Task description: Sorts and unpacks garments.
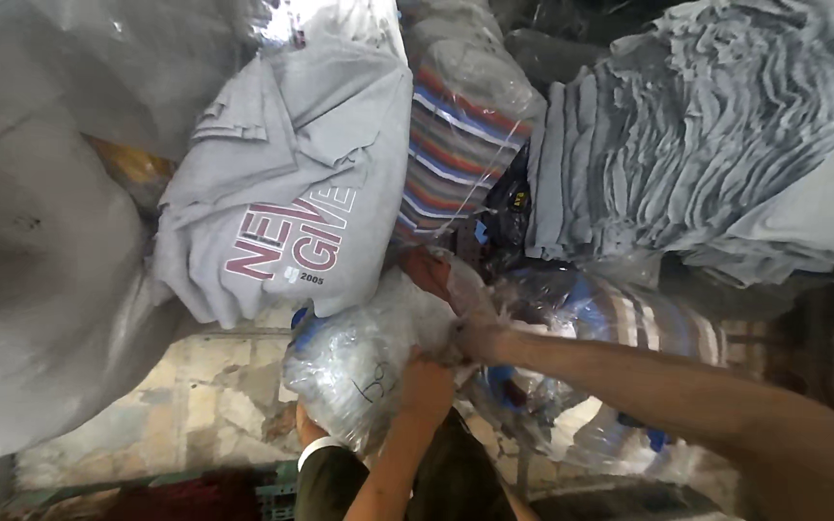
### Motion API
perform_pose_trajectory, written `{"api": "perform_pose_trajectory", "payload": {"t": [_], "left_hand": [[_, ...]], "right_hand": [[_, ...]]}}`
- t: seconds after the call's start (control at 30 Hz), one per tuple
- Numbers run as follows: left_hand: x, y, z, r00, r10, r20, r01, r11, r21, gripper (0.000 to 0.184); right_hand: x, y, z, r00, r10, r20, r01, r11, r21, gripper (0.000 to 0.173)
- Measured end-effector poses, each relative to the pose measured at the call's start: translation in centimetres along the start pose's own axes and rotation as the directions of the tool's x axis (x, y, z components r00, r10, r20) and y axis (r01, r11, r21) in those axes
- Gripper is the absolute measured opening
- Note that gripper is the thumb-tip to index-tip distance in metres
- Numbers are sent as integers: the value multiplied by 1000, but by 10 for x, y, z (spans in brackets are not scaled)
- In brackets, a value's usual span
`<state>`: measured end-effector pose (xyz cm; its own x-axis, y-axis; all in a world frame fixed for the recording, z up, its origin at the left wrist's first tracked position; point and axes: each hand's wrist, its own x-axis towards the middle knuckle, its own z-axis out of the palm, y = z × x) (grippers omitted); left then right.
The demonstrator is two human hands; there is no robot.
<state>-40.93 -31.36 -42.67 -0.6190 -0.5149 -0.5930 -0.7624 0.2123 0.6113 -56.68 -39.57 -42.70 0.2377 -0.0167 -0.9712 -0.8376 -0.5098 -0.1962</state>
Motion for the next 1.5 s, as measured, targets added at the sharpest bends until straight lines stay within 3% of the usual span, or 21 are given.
{"api": "perform_pose_trajectory", "payload": {"t": [0.13, 0.2, 0.27, 0.33, 0.4, 0.47, 0.5, 0.53, 0.63, 0.7, 0.77, 0.8, 0.87, 0.93, 1.0, 1.07, 1.13, 1.2, 1.3, 1.4, 1.5], "left_hand": [[-7, -13, 9, 996, 39, -83, -39, 999, 1, 23], [-3, -19, 8, 996, 47, -80, -46, 999, 12, 29], [-1, -26, 10, 994, 57, -90, -58, 998, -3, 35], [-2, -36, 20, 988, 86, -129, -91, 995, -34, 35], [-4, -42, 25, 989, 95, -115, -101, 994, -46, 40], [-3, -45, 24, 990, 103, -98, -107, 993, -41, 45], [-3, -47, 25, 990, 106, -92, -109, 994, -25, 48], [-3, -49, 26, 988, 117, -101, -118, 993, -4, 49], [4, -51, 23, 976, 150, -158, -144, 988, 49, 55], [9, -42, 18, 959, 185, -214, -168, 981, 96, 58], [17, -32, 11, 943, 224, -247, -193, 971, 143, 54], [21, -28, 6, 943, 230, -241, -193, 967, 167, 50], [28, -23, -3, 957, 217, -192, -176, 962, 210, 45], [31, -19, -4, 970, 203, -133, -171, 961, 215, 43], [27, -20, 2, 971, 205, -123, -179, 965, 193, 46], [21, -31, 11, 959, 226, -171, -198, 966, 165, 48], [11, -44, 18, 949, 241, -201, -231, 970, 73, 49], [3, -52, 11, 936, 234, -261, -273, 954, -124, 45], [-4, -59, -22, 860, 128, -495, -383, 803, -457, 34], [3, -68, -66, 737, -73, -672, -420, 730, -540, 33], [28, -76, -102, 755, -105, -647, -422, 676, -604, 40]], "right_hand": [[-27, 12, 0, 994, 97, -44, -93, 993, 73, 26], [-52, 30, 0, 979, 160, -129, -133, 972, 196, 30], [-67, 41, 10, 945, 196, -263, -80, 915, 395, 40], [-64, 29, 26, 897, 216, -385, 90, 763, 640, 45], [-39, 0, 37, 863, 262, -433, 289, 447, 847, 53], [-2, -20, 40, 857, 370, -359, 320, 164, 933, 62], [14, -21, 41, 834, 458, -308, 291, 111, 950, 59], [24, -18, 41, 766, 585, -266, 251, 109, 962, 55], [29, 24, 39, 485, 855, -187, 209, 94, 973, 46], [29, 48, 36, 449, 886, -115, 298, -27, 954, 42], [24, 60, 27, 490, 869, -75, 337, -109, 935, 38], [23, 60, 22, 511, 852, -112, 338, -79, 938, 38], [27, 51, 10, 567, 774, -281, 327, 102, 939, 45], [35, 45, -3, 665, 643, -379, 245, 292, 925, 76], [44, 43, -17, 745, 568, -349, 152, 365, 918, 108], [55, 52, -27, 767, 539, -348, 167, 355, 920, 123], [58, 60, -32, 798, 482, -362, 167, 400, 901, 116], [50, 60, -31, 838, 409, -360, 161, 445, 881, 89], [21, 31, -18, 818, 402, -412, 148, 546, 825, 63], [-10, -14, -2, 788, 473, -394, 85, 551, 830, 59], [-11, -30, -1, 779, 532, -331, 18, 509, 860, 60]]}}
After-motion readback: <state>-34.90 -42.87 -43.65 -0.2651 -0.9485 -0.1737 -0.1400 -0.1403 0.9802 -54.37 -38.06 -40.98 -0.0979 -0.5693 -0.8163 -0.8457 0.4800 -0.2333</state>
